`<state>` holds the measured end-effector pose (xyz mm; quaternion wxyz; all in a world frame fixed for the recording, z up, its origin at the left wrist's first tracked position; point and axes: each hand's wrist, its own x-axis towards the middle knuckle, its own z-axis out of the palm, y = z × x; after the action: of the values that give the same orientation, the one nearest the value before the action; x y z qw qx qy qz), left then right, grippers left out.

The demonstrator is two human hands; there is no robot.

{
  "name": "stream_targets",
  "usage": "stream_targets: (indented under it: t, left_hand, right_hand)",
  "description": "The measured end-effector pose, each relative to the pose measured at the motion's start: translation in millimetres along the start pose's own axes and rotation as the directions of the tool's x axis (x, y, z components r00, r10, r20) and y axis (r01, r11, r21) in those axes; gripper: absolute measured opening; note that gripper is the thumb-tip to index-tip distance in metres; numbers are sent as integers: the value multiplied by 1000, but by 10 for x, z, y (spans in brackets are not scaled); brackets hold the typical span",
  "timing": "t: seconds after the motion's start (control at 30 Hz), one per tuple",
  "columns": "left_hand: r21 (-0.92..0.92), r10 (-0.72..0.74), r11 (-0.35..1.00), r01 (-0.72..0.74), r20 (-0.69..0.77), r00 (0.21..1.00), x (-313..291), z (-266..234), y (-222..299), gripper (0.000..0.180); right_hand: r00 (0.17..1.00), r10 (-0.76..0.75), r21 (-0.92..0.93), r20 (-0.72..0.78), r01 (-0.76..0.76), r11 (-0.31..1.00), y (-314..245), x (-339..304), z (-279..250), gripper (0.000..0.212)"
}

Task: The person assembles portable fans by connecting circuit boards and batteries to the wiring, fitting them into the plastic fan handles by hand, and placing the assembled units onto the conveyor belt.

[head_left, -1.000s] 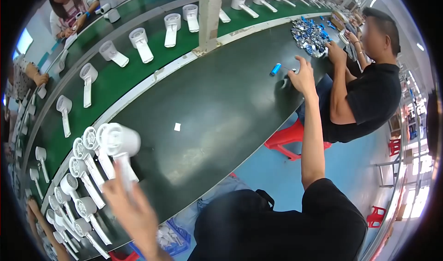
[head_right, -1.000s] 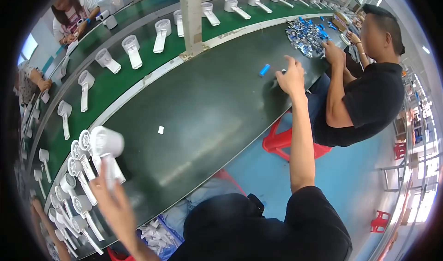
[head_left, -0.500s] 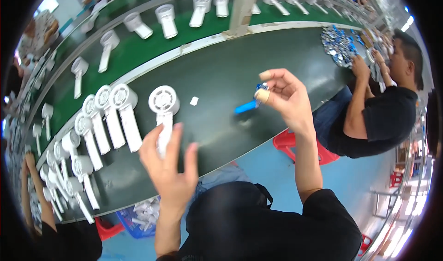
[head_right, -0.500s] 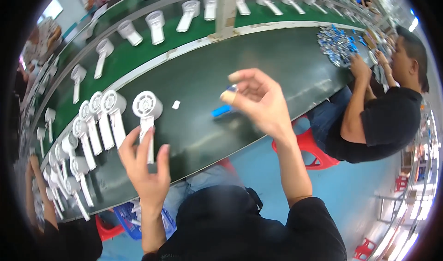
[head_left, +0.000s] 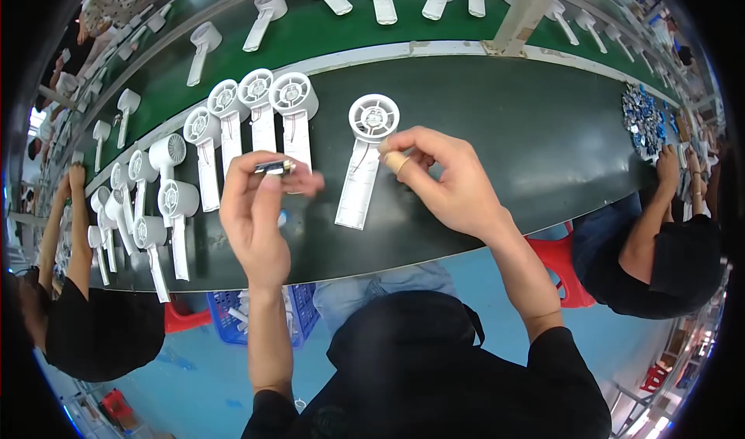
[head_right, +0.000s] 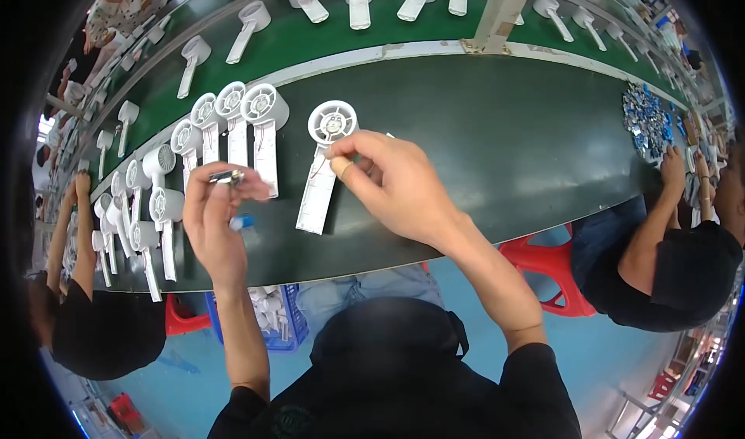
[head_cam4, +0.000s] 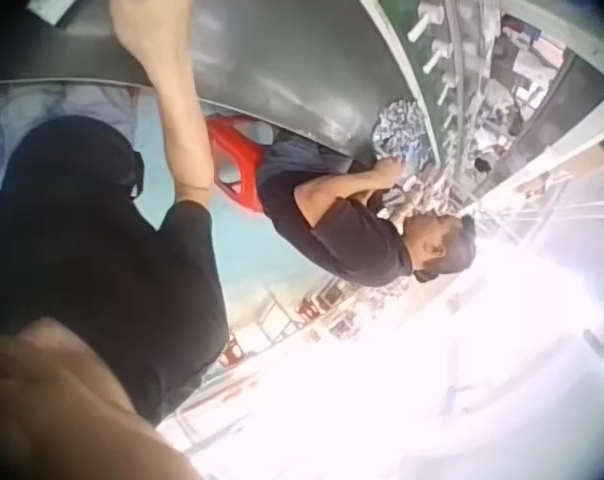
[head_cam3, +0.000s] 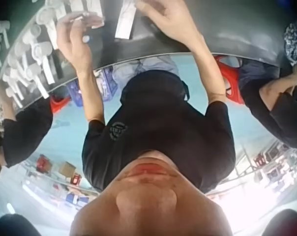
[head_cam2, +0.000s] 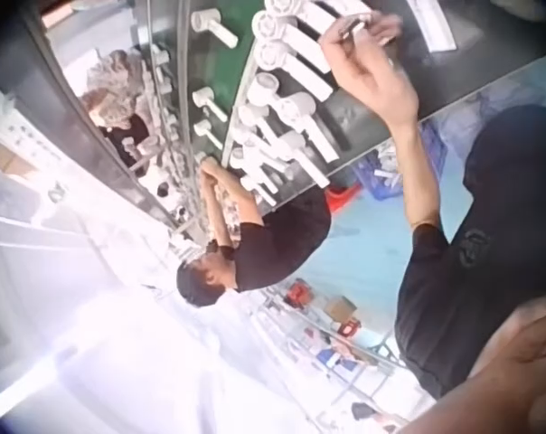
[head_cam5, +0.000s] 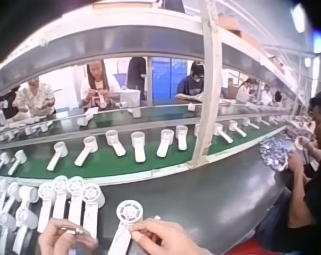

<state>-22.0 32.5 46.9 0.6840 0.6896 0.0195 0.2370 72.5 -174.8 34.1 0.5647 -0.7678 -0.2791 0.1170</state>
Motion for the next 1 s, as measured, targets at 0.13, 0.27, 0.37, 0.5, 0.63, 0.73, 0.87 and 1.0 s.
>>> stream_targets:
  t: [0.13, 0.27, 0.37, 0.5, 0.63, 0.73, 0.87, 1.0]
  left_hand:
    - [562, -105, 827, -3, 160, 981, 53, 18, -25, 34]
    - [778, 69, 531, -335, 355, 932, 3, 148, -193, 20]
    - [807, 87, 446, -386, 390, 917, 8, 132, -371, 21]
    - [567, -223, 814, 122, 110, 969, 28, 263, -225, 8]
    - [325, -440, 863, 387, 104, 892, 59, 270, -203, 14]
    - [369, -466, 841, 395, 125, 876, 41, 245, -179, 18]
    - [294, -252, 932, 213, 101, 962, -111, 266, -296, 35]
    - [466, -238, 869, 167, 96, 967, -174, 270, -339, 36]
  right_hand:
    - [981, -195, -164, 11, 194, 967, 101, 21, 136, 14]
    - [979, -204, -185, 16, 203, 962, 151, 79, 169, 14]
    - [976, -217, -193, 31, 219, 957, 142, 87, 199, 13]
    - [927, -375, -290, -11, 356, 889, 297, 102, 304, 12]
    - [896, -443, -358, -38, 401, 843, 353, 77, 285, 13]
    - [892, -448, -368, -68, 395, 842, 350, 64, 291, 14]
    - [891, -431, -332, -144, 366, 869, 405, 79, 327, 15]
    - [894, -416, -302, -165, 356, 885, 368, 73, 326, 13]
